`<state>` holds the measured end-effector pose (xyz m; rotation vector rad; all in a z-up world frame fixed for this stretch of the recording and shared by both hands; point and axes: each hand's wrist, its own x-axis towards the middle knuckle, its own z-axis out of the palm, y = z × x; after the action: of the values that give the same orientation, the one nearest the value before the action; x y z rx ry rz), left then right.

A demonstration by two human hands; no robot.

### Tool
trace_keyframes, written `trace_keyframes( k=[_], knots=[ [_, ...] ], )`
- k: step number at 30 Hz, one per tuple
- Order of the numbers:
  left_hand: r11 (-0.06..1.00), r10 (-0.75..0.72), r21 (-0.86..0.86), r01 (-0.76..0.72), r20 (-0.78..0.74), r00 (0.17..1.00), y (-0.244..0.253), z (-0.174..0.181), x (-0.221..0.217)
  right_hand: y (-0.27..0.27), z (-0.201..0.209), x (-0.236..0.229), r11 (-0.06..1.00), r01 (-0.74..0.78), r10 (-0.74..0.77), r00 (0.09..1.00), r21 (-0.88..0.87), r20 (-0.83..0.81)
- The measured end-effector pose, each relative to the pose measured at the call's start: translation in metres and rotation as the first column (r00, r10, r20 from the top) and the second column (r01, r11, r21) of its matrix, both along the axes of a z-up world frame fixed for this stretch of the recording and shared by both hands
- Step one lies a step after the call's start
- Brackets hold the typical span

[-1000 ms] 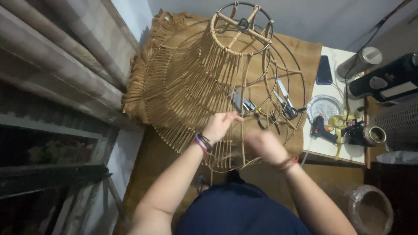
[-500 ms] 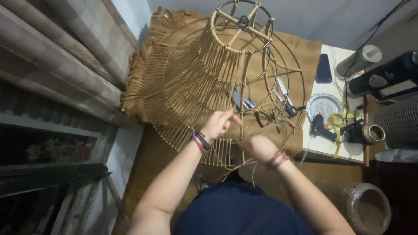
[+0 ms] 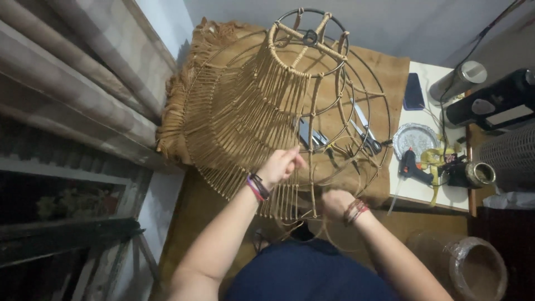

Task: Weaving wicker strands onto a metal frame and securing them with hot glue and hand tools.

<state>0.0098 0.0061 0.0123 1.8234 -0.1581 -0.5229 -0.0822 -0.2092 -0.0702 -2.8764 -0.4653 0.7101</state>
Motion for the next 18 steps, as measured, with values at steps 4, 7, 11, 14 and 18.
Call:
trace_keyframes(
  k=[4,7,11,14,18],
  knots=[
    [0.983,-0.015,-0.185,0.014,-0.004,1.0,-0.004,-0.042,0.01,0.027,0.068,0.018,0.78,0.272,-0.255,0.961,0.564,-0.112],
    [0.981,0.19,-0.093,-0.17,0.296,0.936,-0.009,-0.062,0.0,0.024,0.153,0.038,0.259,0.31,-0.494,0.856,0.915,-0.15],
    [0.818,0.391,-0.515,-0.255,0.175,0.904,0.015,-0.017,-0.008,0.009,0.132,0.054,0.338,0.202,-0.595,0.803,0.919,0.042],
    [0.811,0.419,-0.509,-0.29,0.158,0.894,0.048,-0.014,0.009,-0.016,0.071,0.078,0.51,0.167,-0.599,0.773,0.844,0.209],
    [0.852,0.388,-0.441,-0.282,0.169,0.906,0.03,-0.04,-0.006,-0.025,0.066,0.121,0.415,0.065,-0.614,0.756,0.907,0.227]
  ],
)
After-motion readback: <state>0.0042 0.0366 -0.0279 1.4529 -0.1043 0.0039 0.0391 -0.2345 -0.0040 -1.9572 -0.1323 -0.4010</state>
